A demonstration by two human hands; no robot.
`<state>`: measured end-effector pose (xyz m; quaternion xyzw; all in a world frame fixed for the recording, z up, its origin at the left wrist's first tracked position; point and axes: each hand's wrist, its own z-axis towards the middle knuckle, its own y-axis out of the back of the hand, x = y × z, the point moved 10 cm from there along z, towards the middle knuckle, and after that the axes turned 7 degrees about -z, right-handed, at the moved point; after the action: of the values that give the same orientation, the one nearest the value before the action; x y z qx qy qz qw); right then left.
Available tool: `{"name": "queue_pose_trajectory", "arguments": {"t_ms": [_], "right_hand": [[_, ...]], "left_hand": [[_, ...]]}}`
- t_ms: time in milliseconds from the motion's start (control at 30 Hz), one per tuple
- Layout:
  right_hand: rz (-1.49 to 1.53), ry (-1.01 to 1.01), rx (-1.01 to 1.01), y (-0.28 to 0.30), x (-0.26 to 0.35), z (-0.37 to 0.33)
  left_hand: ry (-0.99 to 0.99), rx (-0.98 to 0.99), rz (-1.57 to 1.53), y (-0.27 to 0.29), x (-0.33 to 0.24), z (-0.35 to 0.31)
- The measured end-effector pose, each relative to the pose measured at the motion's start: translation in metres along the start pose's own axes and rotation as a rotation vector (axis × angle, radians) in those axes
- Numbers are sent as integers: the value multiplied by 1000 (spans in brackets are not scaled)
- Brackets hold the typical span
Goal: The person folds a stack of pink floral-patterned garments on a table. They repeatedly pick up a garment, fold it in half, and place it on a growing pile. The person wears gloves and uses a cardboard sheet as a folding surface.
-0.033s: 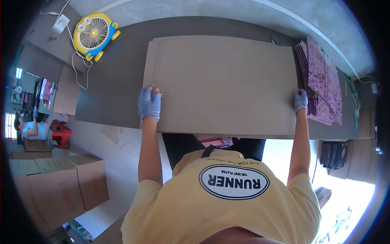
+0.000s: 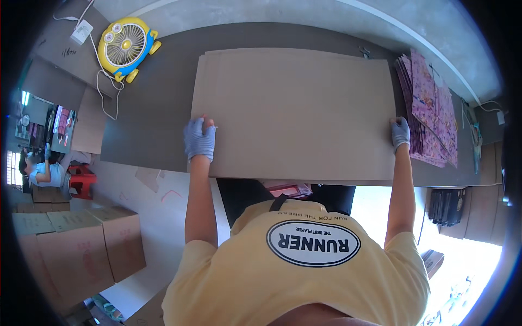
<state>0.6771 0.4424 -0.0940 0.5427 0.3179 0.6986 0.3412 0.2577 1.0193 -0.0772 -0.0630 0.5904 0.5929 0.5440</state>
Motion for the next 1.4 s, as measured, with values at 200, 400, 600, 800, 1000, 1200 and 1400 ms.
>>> {"name": "queue_pose_trajectory", "arguments": {"t_ms": [200, 400, 600, 800, 1000, 1200, 1400], "right_hand": [[-212, -48, -173, 30, 38, 18], [-124, -45, 62, 29, 28, 18], [565, 5, 444, 30, 67, 5], [1072, 365, 439, 15, 111, 9], [79, 410, 167, -30, 278, -90], [-348, 442, 297, -56, 293, -107], [-469, 283, 287, -76, 279, -111]], "left_hand": [[32, -52, 126, 33, -6, 5], [150, 166, 520, -10, -34, 8], [281, 340, -144, -3, 27, 64], [-88, 388, -891, -37, -110, 86], [-444, 149, 367, -142, -216, 0], [-525, 500, 455, -207, -185, 20], [-262, 390, 562, -192, -174, 4]]}}
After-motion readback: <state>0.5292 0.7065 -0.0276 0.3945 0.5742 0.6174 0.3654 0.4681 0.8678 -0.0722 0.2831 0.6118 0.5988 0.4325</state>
